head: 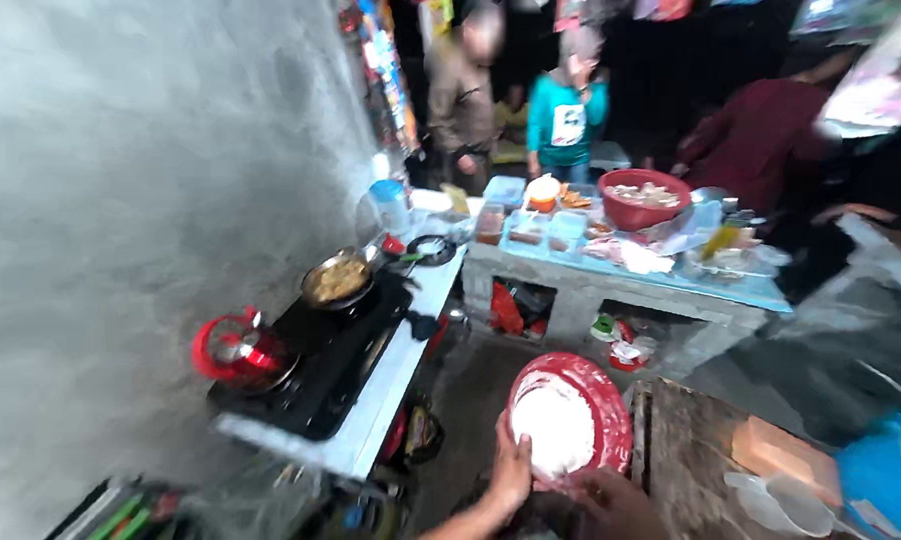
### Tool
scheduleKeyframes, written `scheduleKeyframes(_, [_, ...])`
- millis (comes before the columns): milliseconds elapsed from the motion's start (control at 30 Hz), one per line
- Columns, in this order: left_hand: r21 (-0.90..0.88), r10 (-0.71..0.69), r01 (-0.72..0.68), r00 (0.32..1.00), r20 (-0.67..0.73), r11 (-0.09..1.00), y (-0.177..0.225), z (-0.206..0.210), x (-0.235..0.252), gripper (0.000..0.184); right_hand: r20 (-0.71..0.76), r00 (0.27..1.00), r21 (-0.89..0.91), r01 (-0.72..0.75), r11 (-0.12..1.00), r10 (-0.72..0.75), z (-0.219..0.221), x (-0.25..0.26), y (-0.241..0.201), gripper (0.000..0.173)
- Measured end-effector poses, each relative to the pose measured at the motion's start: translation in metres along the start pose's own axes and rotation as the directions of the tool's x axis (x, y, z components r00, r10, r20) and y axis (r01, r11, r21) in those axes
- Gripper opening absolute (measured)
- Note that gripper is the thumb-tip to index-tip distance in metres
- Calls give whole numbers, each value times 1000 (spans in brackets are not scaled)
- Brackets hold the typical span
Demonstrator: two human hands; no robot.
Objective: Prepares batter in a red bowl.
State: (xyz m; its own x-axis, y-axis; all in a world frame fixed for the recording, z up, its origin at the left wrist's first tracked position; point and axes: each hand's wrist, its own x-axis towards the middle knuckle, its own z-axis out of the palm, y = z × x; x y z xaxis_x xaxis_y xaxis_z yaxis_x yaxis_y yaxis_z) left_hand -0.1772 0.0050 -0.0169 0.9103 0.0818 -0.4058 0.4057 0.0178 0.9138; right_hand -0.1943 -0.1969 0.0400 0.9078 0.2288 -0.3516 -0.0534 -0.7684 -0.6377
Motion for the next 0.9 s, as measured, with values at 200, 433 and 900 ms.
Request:
scheduleKeyframes(200, [157,-23,3,991,130,988,3,4,20,64,-287,951,-20,-122,992,111,1,-22,23,37])
scheduleKeyframes(433, [227,-304,241,902,307,944,-39,57,32,55,-166,752,349,-560,751,638,15,-95,104,55])
scheduleKeyframes(900, [618,-382,-235,608,696,750,-113,172,27,54,-390,391,561,-617,552,834,146,-222,73,34])
